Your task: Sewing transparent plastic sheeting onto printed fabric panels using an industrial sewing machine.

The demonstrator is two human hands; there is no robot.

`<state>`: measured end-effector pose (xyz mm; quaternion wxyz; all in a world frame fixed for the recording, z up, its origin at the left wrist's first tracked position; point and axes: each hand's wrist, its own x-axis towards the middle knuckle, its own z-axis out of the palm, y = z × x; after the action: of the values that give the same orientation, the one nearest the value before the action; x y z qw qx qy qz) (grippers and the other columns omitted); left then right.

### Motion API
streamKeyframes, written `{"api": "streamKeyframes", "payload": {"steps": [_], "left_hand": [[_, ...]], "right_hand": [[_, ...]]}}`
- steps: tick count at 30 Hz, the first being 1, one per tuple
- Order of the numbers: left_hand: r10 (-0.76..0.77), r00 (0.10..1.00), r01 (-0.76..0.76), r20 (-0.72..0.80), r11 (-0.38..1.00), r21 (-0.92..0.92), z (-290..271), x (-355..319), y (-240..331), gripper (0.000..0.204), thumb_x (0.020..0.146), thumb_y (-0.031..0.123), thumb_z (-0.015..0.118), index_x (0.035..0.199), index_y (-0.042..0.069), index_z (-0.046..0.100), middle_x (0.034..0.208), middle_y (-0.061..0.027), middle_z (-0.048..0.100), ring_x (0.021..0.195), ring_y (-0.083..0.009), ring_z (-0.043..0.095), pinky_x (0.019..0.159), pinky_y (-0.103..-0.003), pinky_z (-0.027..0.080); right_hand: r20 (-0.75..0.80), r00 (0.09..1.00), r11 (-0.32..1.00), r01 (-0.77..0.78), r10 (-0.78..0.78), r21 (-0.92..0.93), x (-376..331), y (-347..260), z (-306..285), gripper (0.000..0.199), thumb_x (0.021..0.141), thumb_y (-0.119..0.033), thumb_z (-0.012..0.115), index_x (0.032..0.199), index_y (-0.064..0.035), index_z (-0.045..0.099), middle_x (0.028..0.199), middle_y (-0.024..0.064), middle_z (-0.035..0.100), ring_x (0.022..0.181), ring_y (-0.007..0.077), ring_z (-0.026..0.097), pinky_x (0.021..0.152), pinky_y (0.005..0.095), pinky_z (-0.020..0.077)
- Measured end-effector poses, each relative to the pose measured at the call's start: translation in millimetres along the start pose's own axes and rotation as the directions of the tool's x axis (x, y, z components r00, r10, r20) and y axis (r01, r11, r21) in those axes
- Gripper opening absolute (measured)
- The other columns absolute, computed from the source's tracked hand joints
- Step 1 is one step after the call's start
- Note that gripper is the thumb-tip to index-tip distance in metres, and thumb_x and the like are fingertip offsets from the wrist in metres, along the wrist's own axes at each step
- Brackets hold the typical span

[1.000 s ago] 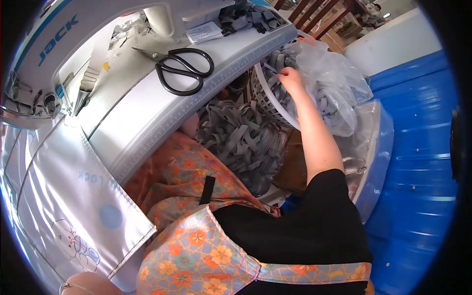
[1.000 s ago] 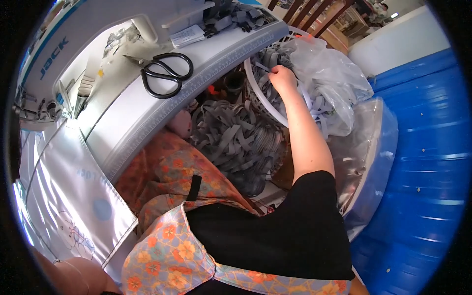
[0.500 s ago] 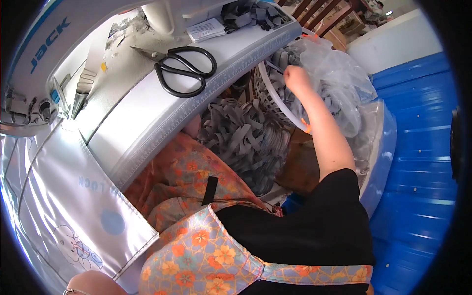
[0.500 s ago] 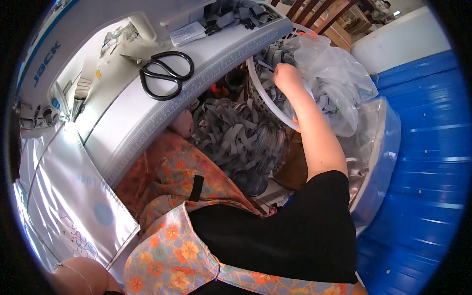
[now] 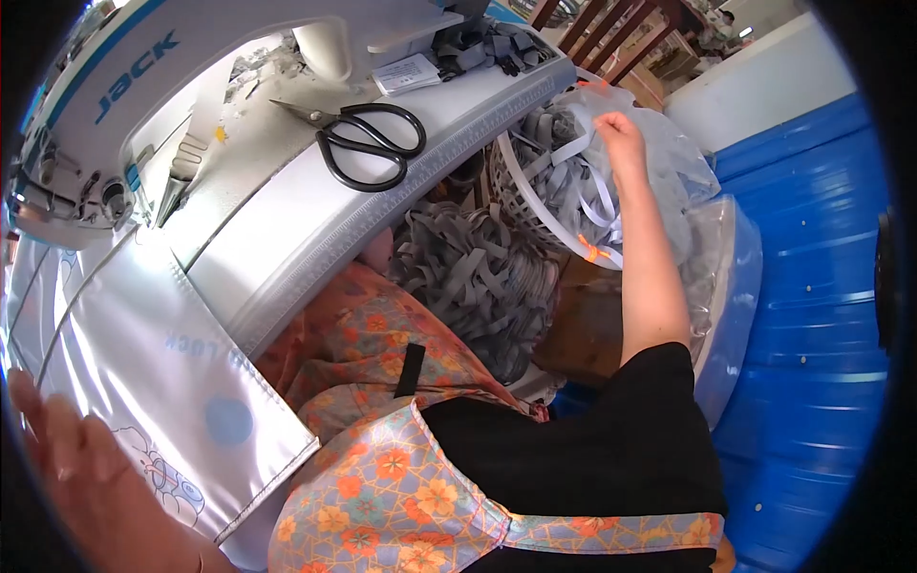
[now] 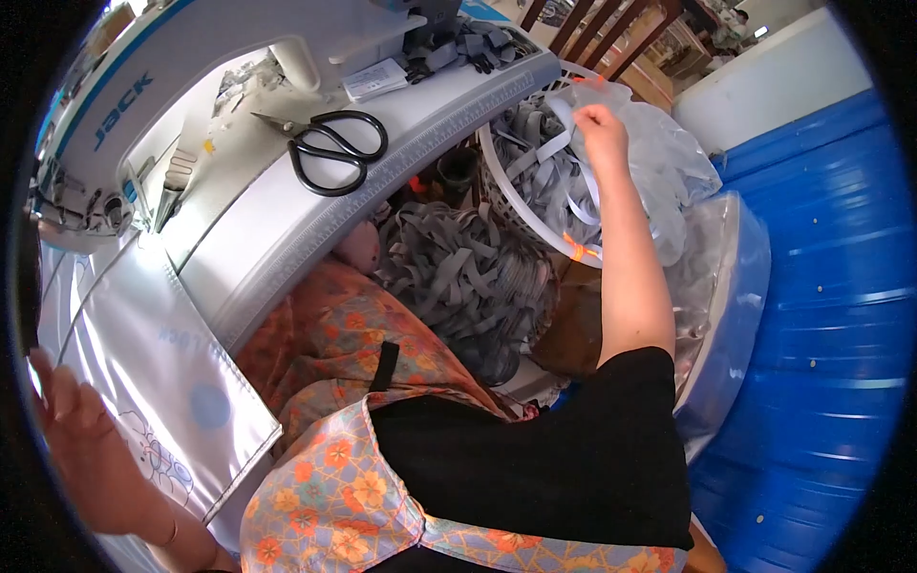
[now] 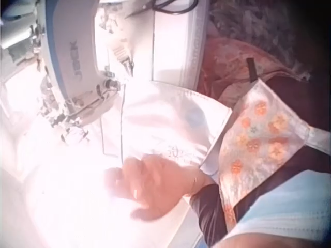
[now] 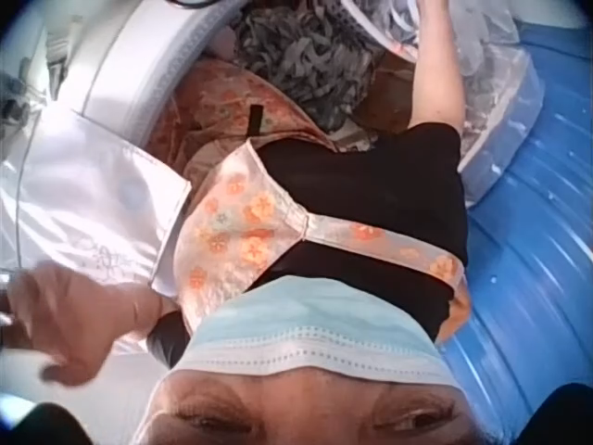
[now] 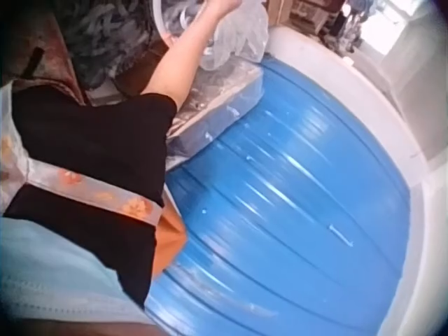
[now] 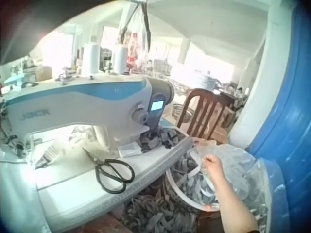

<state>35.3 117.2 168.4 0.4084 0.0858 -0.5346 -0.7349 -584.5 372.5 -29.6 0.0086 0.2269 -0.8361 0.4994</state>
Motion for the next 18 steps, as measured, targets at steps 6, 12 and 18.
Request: {"api": "streamKeyframes", "payload": {"steps": [6,12,18], "left_hand": [[-0.082,0.952,0.254,-0.294,0.745,0.616,23,5,-55,0.05,0.084,0.008,0.055,0.132,-0.003,0.057,0.118,-0.0087,0.062,0.084,-0.0116,0.057,0.079,-0.025,0.048],[-0.356,0.904,-0.016,0.238,0.526,0.851,38,28,-88,0.049,0.087,0.007,0.075,0.132,0.002,0.056,0.09,-0.0162,0.07,0.076,-0.0164,0.068,0.067,-0.032,0.053],[-0.07,0.896,0.431,-0.438,0.373,0.821,-131,24,-21,0.019,0.095,0.021,0.063,0.096,0.005,0.074,0.084,0.0016,0.068,0.076,-0.007,0.06,0.066,-0.024,0.049]], "right_hand": [[0.106,0.981,0.935,0.121,-0.165,0.332,-51,-112,50,0.01,0.1,-0.016,0.062,0.101,-0.0056,0.064,0.084,-0.0034,0.06,0.07,0.0078,0.054,0.065,0.0243,0.0449],[0.554,0.419,0.669,0.205,-0.72,0.715,-222,-286,139,0.011,0.094,-0.002,0.067,0.102,-0.003,0.059,0.096,0.0019,0.064,0.08,0.0067,0.057,0.073,0.022,0.0487],[0.9,0.224,0.899,-0.15,-0.374,0.411,-201,-291,209,0.01,0.094,-0.011,0.071,0.096,-0.0022,0.067,0.076,-0.0054,0.059,0.069,0.0015,0.049,0.061,0.0198,0.0398]]}}
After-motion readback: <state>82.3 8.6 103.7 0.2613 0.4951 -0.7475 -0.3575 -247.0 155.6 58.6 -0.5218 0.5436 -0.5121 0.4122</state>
